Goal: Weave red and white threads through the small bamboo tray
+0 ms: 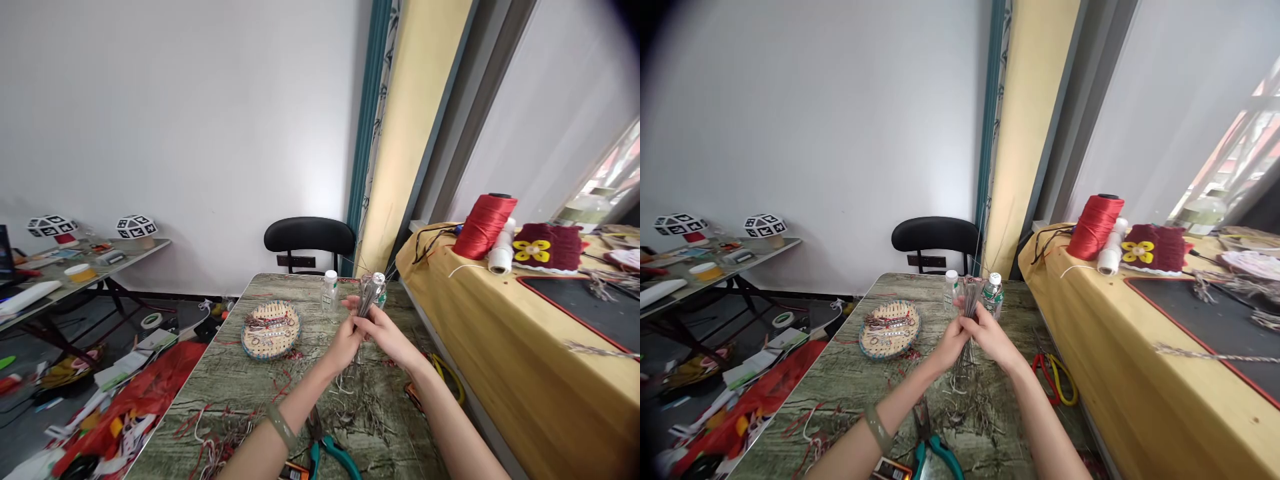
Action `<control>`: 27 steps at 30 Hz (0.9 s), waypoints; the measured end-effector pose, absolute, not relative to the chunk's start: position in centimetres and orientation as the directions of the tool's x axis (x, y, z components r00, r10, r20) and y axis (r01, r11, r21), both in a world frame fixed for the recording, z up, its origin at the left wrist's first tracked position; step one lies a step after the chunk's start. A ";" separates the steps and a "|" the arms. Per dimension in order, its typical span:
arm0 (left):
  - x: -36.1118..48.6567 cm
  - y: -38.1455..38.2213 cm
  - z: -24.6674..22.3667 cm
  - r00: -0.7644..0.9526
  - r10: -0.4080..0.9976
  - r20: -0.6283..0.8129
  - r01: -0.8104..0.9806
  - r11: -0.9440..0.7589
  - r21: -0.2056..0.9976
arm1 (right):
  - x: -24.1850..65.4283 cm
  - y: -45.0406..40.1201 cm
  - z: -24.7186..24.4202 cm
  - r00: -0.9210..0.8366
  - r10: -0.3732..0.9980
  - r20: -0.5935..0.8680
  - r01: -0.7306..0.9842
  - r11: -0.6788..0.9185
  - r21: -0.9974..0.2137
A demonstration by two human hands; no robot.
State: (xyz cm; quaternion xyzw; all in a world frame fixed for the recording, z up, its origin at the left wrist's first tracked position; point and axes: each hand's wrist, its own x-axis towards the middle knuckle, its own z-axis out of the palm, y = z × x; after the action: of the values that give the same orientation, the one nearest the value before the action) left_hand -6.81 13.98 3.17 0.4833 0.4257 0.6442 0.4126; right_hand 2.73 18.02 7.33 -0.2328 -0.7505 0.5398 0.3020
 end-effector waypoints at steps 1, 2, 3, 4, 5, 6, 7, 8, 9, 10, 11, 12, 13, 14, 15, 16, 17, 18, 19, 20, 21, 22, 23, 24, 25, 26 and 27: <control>-6.8 14.2 3.1 -0.196 0.944 0.265 -0.115 -0.291 0.950 | 2.5 18.1 7.4 -0.702 0.683 0.203 0.027 0.311 -0.950; -6.8 14.4 3.2 -0.200 0.944 0.262 -0.108 -0.287 0.952 | 2.3 18.3 7.5 -0.693 0.691 0.207 0.031 0.316 -0.948; -6.8 14.6 3.4 -0.202 0.943 0.263 -0.101 -0.287 0.953 | 2.2 18.4 7.8 -0.684 0.698 0.213 0.035 0.322 -0.946; -6.8 14.7 3.7 -0.203 0.941 0.269 -0.092 -0.292 0.952 | 2.1 18.4 8.0 -0.677 0.702 0.219 0.036 0.330 -0.943; -6.8 14.7 4.0 -0.204 0.939 0.278 -0.084 -0.300 0.950 | 2.0 18.4 8.4 -0.672 0.705 0.226 0.036 0.336 -0.941; -6.9 14.7 4.3 -0.201 0.936 0.289 -0.074 -0.308 0.948 | 1.9 18.5 8.7 -0.669 0.706 0.232 0.033 0.340 -0.940; -7.0 14.7 4.6 -0.194 0.934 0.299 -0.065 -0.316 0.947 | 1.9 18.4 9.0 -0.668 0.705 0.237 0.028 0.342 -0.939; -7.2 14.6 4.8 -0.183 0.934 0.307 -0.055 -0.321 0.945 | 1.9 18.4 9.3 -0.669 0.703 0.241 0.021 0.342 -0.940; -7.3 14.6 4.9 -0.171 0.934 0.313 -0.045 -0.325 0.945 | 1.8 18.4 9.4 -0.670 0.701 0.244 0.014 0.340 -0.940; -7.5 14.6 4.8 -0.161 0.934 0.319 -0.034 -0.328 0.944 | 1.8 18.4 9.4 -0.667 0.704 0.245 0.008 0.337 -0.942; -7.7 14.6 4.6 -0.155 0.934 0.323 -0.023 -0.331 0.943 | 1.7 18.4 9.4 -0.660 0.710 0.246 0.004 0.331 -0.944; -7.8 14.6 4.4 -0.154 0.932 0.328 -0.015 -0.334 0.942 | 1.5 18.4 9.2 -0.652 0.718 0.245 0.001 0.323 -0.946; -7.8 14.7 4.1 -0.157 0.929 0.335 -0.008 -0.340 0.940 | 1.4 18.5 8.9 -0.642 0.728 0.242 -0.002 0.314 -0.949; -7.8 14.8 3.8 -0.162 0.925 0.342 -0.002 -0.347 0.938 | 1.2 18.5 8.7 -0.631 0.738 0.241 -0.006 0.306 -0.952; -7.8 14.9 3.5 -0.169 0.921 0.351 0.003 -0.355 0.935 | 0.9 18.6 8.4 -0.618 0.748 0.241 -0.011 0.299 -0.954; -7.7 15.1 3.3 -0.177 0.917 0.359 0.009 -0.363 0.932 | 0.7 18.7 8.3 -0.605 0.757 0.245 -0.017 0.296 -0.955; -7.5 15.2 3.3 -0.186 0.912 0.366 0.017 -0.369 0.929 | 0.5 18.8 8.3 -0.590 0.767 0.252 -0.020 0.298 -0.954; -7.4 15.4 3.3 -0.198 0.907 0.372 0.028 -0.374 0.927 | 0.3 18.9 8.3 -0.574 0.776 0.261 -0.020 0.305 -0.952; -7.3 15.5 3.5 -0.212 0.902 0.377 0.040 -0.378 0.925 | 0.1 18.9 8.5 -0.557 0.785 0.271 -0.017 0.316 -0.949; -7.2 15.5 3.7 -0.228 0.895 0.383 0.054 -0.381 0.923 | -0.1 19.0 8.8 -0.542 0.791 0.283 -0.012 0.329 -0.944; -7.1 15.6 4.0 -0.244 0.888 0.389 0.068 -0.385 0.921 | -0.2 19.0 9.1 -0.530 0.795 0.294 -0.007 0.343 -0.939; -7.1 15.6 4.2 -0.256 0.882 0.395 0.080 -0.388 0.918 | -0.3 19.0 9.3 -0.521 0.797 0.305 -0.004 0.355 -0.935; -7.1 15.6 4.4 -0.264 0.878 0.399 0.090 -0.389 0.917 | -0.4 19.1 9.6 -0.516 0.797 0.314 -0.005 0.364 -0.931; -7.1 15.6 4.5 -0.269 0.876 0.400 0.097 -0.389 0.916 | -0.4 19.1 9.7 -0.515 0.796 0.318 -0.009 0.366 -0.930; -7.1 15.6 4.5 -0.272 0.876 0.398 0.100 -0.386 0.917 | -0.4 19.1 9.8 -0.519 0.794 0.316 -0.013 0.362 -0.932; -7.2 15.6 4.3 -0.276 0.877 0.394 0.101 -0.381 0.919 | -0.4 19.1 9.8 -0.527 0.792 0.308 -0.018 0.352 -0.936; -7.2 15.7 4.1 -0.282 0.878 0.387 0.100 -0.374 0.922 | -0.3 19.0 9.7 -0.536 0.790 0.296 -0.022 0.338 -0.941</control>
State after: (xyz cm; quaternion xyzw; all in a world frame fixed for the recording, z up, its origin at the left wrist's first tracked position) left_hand -7.24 15.70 4.09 0.5183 0.4717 0.6468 0.3008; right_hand -0.32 19.04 9.74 -0.2691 -0.7138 0.5086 0.3993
